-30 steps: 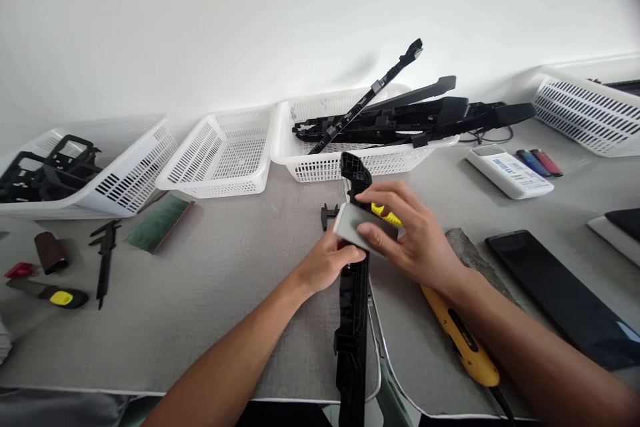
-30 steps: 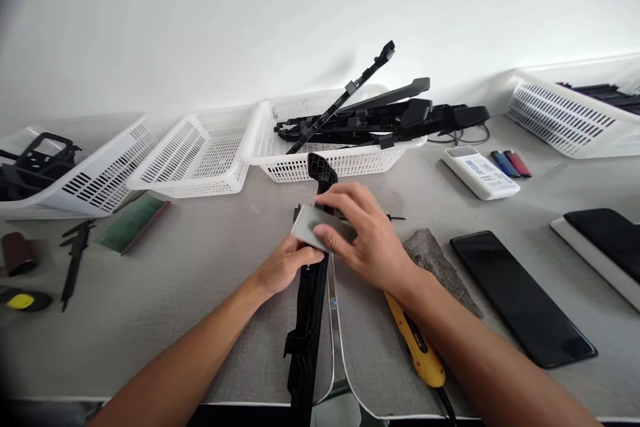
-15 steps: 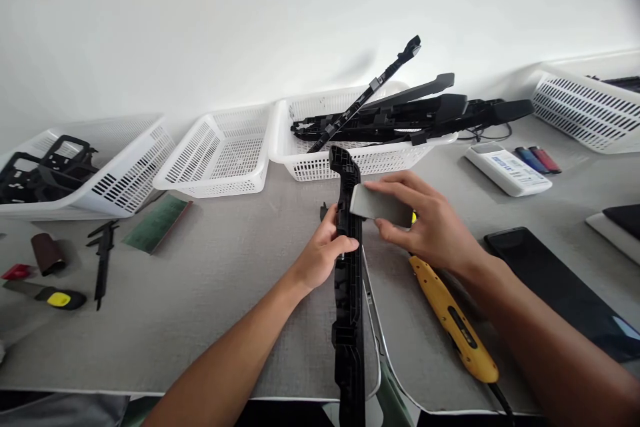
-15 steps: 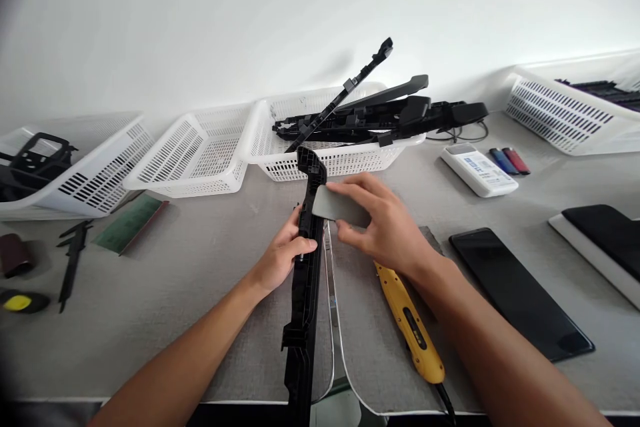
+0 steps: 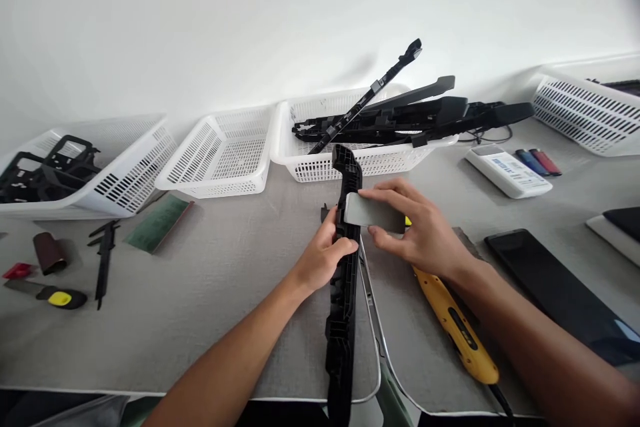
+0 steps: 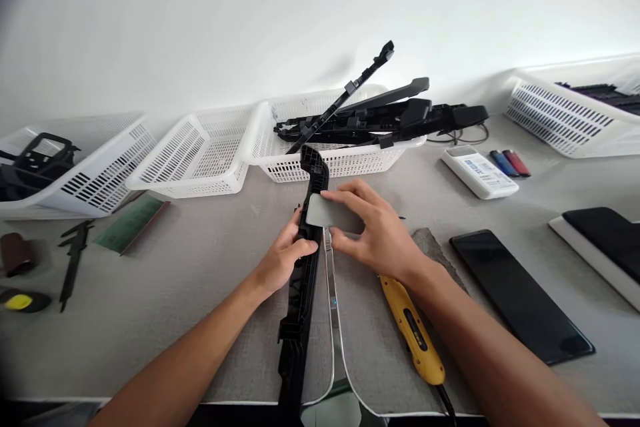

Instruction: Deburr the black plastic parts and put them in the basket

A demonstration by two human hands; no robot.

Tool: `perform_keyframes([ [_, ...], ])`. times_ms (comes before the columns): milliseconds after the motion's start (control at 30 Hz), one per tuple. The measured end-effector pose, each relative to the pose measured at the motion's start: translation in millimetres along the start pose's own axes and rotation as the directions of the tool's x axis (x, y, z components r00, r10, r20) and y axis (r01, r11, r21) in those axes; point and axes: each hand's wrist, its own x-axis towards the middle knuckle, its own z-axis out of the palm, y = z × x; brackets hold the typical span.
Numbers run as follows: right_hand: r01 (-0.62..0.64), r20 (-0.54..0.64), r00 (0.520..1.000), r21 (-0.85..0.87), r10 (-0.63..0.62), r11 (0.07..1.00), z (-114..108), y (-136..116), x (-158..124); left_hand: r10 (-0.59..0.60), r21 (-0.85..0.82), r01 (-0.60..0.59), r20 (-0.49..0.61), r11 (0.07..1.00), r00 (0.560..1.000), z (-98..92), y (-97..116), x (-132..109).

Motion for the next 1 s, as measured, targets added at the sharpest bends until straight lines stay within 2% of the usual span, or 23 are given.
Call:
perform_keyframes([
  [167,-0.11,-0.197,0.976,-0.083,0.092,0.991,-4,5,2,0.001,0.035,-0.002,0.034,0.999,0.999,0.4,-1,-1],
  [333,-0.031,-0.064,0.997,-0.007,0.031,0.999,-3,5,2,-0.029,0.053,0.025,0.08,0.998,0.996,1.2,-2,-2],
  [500,-0.103,-0.156,0.983,-0.049,0.095,0.993,0,7,1,-0.057,0.026,0.056,0.072,0.998,0.996,-0.3,0,1],
  [667,-0.009,-0.052,0.999,0.002,0.009,1.0,4,5,-1,-0.03,0.013,0.029,0.058,0.999,0.998,-2.1,-2,3],
  [733,-0.026,-0.081,0.996,-0.024,0.024,0.999,2,8,0,-0.037,0.006,0.036,0.062,0.999,0.997,-1.9,-3,3],
  [867,-0.124,-0.265,0.96,-0.119,0.089,0.985,-6,13,3,-0.065,-0.013,0.066,0.1,0.998,0.993,-2.3,-3,2],
  [933,-0.11,-0.256,0.963,-0.106,0.08,0.988,-6,12,3,-0.088,0.004,0.089,0.129,0.996,0.988,-3.3,-4,1],
  [1000,-0.053,-0.173,0.984,-0.058,0.042,0.997,-3,9,3,-0.074,0.043,0.069,0.125,0.997,0.989,-4.3,-6,2],
])
